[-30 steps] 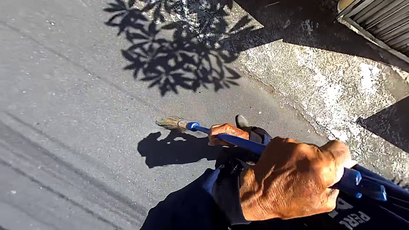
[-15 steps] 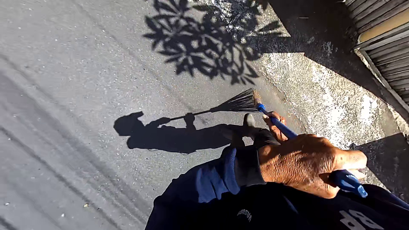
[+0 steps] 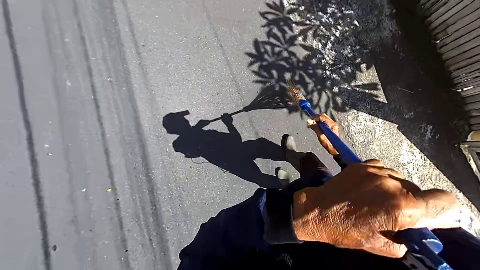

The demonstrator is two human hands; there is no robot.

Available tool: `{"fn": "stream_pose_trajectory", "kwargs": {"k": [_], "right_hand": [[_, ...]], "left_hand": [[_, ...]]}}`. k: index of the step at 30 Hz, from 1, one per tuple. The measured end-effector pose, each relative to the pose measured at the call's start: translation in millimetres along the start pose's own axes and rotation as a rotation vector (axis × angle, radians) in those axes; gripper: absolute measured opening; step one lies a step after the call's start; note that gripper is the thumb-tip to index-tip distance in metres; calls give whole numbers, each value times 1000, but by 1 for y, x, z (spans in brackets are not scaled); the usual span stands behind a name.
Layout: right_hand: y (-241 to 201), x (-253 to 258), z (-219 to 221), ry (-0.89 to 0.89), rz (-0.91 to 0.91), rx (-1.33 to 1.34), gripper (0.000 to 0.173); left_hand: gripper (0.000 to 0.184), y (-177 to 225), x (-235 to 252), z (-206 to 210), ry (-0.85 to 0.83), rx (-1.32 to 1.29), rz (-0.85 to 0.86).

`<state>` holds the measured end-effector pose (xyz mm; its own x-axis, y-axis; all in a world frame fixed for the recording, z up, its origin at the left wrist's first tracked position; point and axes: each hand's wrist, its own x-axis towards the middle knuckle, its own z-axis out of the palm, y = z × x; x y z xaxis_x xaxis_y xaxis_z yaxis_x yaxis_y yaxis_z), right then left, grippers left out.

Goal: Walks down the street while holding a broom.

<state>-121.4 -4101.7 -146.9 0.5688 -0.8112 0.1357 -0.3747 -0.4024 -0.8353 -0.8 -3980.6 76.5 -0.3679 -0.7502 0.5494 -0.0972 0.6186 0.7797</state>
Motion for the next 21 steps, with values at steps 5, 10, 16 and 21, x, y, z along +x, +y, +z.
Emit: {"fn": "stream_pose_trajectory", "kwargs": {"k": [5,10,16,21], "right_hand": [[46,95,30,0,71,-156,31],[14,164,167,-181,153,265,21],[-60,244,214,-501,-25,636,16],[-63,308,183,-381,-126,287,22]], "left_hand": [[14,-77,-17,-70,201,-93,-131],[20,-117,7,-151,97,144,-417],[18,-139,67,-228,111,336,-429],[22,-113,75,-297,210,199,-249]]}}
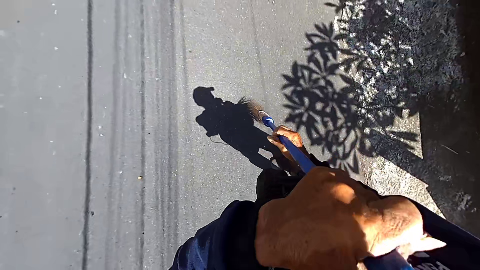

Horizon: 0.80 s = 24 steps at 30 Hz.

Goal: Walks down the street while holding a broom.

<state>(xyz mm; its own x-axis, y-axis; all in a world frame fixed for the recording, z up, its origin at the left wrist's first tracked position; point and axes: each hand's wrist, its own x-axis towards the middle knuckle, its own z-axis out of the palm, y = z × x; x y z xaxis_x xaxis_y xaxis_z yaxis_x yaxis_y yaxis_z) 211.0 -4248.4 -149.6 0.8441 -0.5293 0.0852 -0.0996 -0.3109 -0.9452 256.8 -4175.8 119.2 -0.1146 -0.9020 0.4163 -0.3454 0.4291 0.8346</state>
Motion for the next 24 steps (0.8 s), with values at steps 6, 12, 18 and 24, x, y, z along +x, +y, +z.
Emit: {"fn": "stream_pose_trajectory", "kwargs": {"k": [6,12,18,24], "right_hand": [[21,83,-26,246,229,-301,23],[12,146,78,-128,113,204,23],[-19,230,120,-301,-181,450,20],[-5,316,41,-58,81,17,29]], "left_hand": [[17,-82,-16,-65,87,-198,86],[19,-121,12,-138,-147,-10,-154],[16,-153,39,-187,-41,100,-95],[26,-183,78,-248,-68,-59,39]]}}
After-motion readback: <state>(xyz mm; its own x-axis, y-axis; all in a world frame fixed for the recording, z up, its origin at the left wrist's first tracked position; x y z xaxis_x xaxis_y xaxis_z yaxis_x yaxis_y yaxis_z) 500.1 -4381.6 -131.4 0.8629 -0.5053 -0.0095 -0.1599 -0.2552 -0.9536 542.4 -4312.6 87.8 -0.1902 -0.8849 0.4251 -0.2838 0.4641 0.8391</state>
